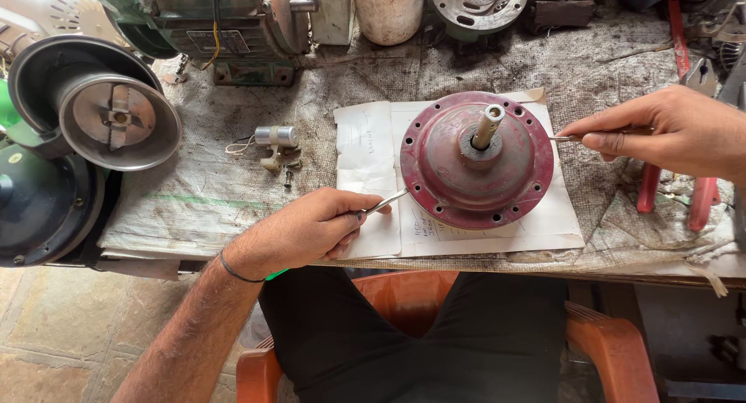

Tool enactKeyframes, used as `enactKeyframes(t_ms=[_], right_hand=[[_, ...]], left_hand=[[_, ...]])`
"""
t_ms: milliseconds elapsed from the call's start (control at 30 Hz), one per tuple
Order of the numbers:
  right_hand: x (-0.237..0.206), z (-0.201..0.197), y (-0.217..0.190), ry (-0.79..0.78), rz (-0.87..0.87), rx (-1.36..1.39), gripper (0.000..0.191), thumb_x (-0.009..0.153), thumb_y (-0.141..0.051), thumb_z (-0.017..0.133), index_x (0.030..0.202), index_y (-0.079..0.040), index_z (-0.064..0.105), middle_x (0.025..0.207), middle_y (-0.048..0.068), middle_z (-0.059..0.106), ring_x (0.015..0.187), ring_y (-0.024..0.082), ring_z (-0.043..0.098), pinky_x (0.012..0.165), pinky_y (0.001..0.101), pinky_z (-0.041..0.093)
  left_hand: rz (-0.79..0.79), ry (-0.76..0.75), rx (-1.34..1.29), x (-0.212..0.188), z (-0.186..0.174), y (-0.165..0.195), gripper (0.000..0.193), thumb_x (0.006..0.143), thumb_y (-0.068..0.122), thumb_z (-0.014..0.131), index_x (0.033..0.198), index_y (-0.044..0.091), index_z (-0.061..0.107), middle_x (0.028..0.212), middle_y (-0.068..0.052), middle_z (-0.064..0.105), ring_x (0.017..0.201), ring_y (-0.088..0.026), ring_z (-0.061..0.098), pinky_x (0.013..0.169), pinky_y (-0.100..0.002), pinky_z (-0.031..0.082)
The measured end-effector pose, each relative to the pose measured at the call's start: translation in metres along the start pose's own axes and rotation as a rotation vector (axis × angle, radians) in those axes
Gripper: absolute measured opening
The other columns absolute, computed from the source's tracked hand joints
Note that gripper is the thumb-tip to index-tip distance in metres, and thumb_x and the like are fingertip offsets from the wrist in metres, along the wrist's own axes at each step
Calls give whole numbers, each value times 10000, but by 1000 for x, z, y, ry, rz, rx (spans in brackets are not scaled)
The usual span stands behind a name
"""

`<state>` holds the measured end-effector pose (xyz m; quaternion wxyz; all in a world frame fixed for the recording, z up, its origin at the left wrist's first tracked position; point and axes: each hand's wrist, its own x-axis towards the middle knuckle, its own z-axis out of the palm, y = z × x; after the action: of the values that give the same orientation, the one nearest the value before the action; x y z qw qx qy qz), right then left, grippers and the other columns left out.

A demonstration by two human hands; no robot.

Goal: The person uses a screwdriver to unscrew fasteners from a red motor end cap on a cluttered workbench, then pulls the housing apart to separate the rotor and stator windings. They handle the copper winding assembly, work on its components by hand, and use a flat metal strip while repositioning the parts on a paper sheet.

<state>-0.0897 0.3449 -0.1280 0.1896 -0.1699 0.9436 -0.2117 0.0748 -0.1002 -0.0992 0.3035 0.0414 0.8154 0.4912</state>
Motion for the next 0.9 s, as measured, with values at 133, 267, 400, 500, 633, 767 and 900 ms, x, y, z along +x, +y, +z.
enactKeyframes(t_ms=[133, 267, 400, 500, 633, 767, 900], right_hand=[[11, -1, 21, -186, -57, 290, 385, 1033, -262, 679, 1385, -130, 765, 768, 87, 582, 731, 146, 487, 577, 384, 497], [28, -5, 15, -261, -96, 217, 428, 976, -247, 707, 1377, -111, 769, 676, 80, 585, 643, 167, 503, 523, 385, 481], [21, -21, -26, -216, -34, -193, 373, 964, -377, 719, 1295, -218, 784, 822, 59, 765, 749, 172, 643, 654, 373, 547], [-1, -23, -59, -112, 41, -639, 383, 963, -490, 668, 1299, -351, 786, 948, 13, 865, 814, 165, 768, 760, 325, 597], [-12, -21, -71, -168, 105, -647, 407, 969, -481, 643, 1347, -386, 762, 927, -29, 814, 753, 136, 794, 716, 301, 613], [-14, -11, -51, -175, 144, -286, 426, 1005, -374, 663, 1404, -276, 780, 677, 138, 665, 692, 321, 671, 571, 409, 610], [-23, -1, -44, -159, 131, -133, 453, 973, -404, 637, 1397, -295, 755, 655, 76, 627, 581, 179, 682, 531, 352, 607]], left_hand=[[-11, 16, 43, 0, 1, 2, 439, 968, 103, 481, 1363, 111, 674, 559, 47, 450, 485, -76, 432, 439, -279, 414], [27, 61, 67, 0, 4, 2, 435, 957, 101, 507, 1363, 104, 664, 563, 36, 496, 506, -75, 465, 465, -283, 434], [118, 147, 222, 0, 7, 0, 456, 909, 77, 521, 1330, 101, 693, 576, -31, 559, 525, -104, 532, 519, -310, 482], [152, 198, 255, 0, 7, -2, 454, 898, 73, 519, 1323, 89, 678, 642, -60, 645, 578, -126, 612, 587, -320, 528], [184, 132, 208, -3, 12, -2, 449, 889, 64, 532, 1315, 60, 673, 728, -99, 721, 668, -157, 679, 653, -344, 576], [219, 120, 273, -10, 25, 3, 445, 887, 68, 548, 1314, 61, 672, 749, -102, 724, 669, -161, 704, 682, -344, 571], [170, 117, 231, -14, 26, 8, 427, 908, 69, 535, 1311, 71, 676, 669, -58, 673, 617, -132, 661, 623, -321, 549]])
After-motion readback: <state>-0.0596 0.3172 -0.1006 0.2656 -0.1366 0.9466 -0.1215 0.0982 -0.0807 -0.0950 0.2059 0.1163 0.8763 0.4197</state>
